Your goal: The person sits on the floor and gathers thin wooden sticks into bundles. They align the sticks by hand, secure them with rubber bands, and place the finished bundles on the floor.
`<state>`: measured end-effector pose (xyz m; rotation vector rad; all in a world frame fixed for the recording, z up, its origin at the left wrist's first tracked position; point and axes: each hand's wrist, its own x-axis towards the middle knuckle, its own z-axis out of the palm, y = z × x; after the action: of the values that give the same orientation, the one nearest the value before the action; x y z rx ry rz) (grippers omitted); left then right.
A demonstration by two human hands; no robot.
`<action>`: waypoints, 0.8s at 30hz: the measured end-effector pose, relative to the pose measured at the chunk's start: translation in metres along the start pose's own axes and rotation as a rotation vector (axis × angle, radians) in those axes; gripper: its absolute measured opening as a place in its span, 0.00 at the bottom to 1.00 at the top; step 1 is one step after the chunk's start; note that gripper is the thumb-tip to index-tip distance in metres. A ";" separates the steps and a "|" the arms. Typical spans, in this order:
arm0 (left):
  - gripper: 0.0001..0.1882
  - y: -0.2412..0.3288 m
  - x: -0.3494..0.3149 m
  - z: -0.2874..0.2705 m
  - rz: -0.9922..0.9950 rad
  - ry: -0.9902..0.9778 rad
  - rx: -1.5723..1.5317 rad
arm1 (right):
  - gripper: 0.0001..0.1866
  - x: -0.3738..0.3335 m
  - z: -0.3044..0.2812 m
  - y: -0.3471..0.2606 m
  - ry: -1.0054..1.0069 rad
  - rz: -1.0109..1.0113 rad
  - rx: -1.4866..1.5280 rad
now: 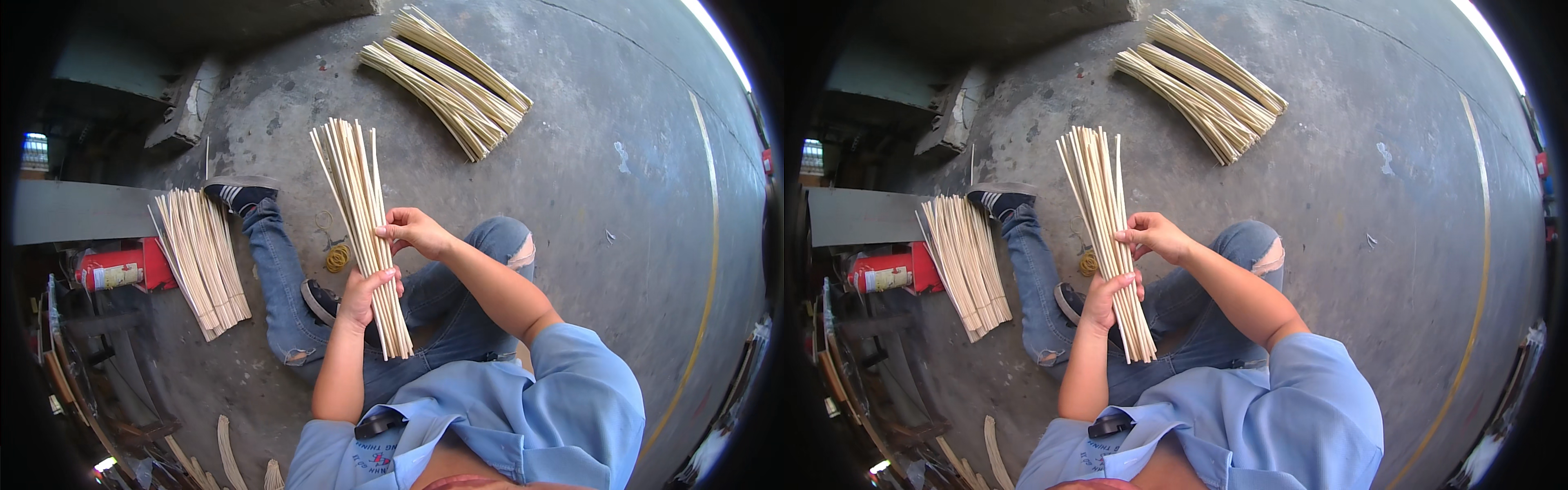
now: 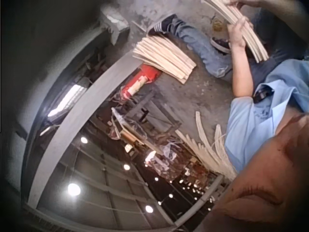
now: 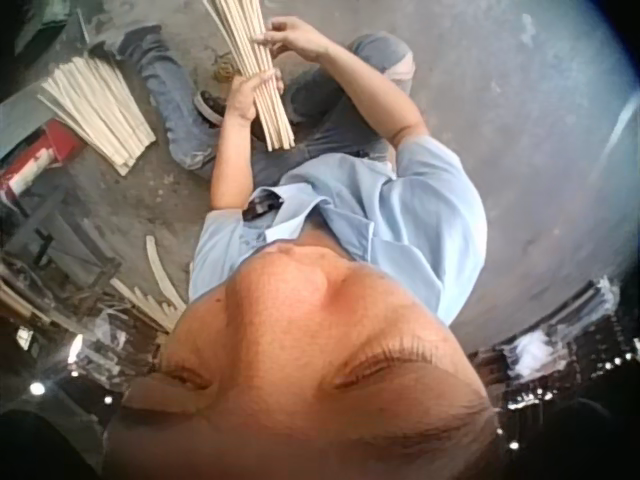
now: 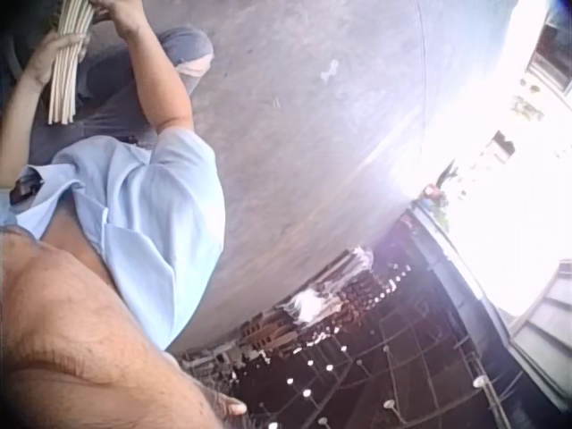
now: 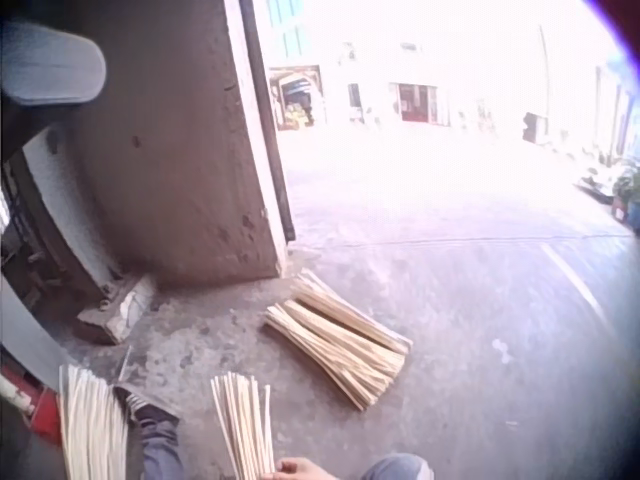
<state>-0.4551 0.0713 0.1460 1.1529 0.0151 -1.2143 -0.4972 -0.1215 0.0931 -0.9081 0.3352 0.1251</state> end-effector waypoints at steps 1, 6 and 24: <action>0.26 -0.002 0.001 0.001 -0.004 0.000 -0.006 | 0.16 -0.001 -0.003 0.002 -0.008 0.008 0.018; 0.24 -0.004 0.008 0.004 -0.014 0.010 0.005 | 0.15 -0.001 -0.017 0.005 -0.011 0.013 0.097; 0.22 0.001 0.010 0.007 0.056 0.061 0.044 | 0.15 0.004 -0.009 -0.002 -0.138 0.049 0.221</action>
<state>-0.4543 0.0594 0.1442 1.2204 0.0020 -1.1348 -0.4956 -0.1302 0.0879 -0.6690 0.2373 0.1915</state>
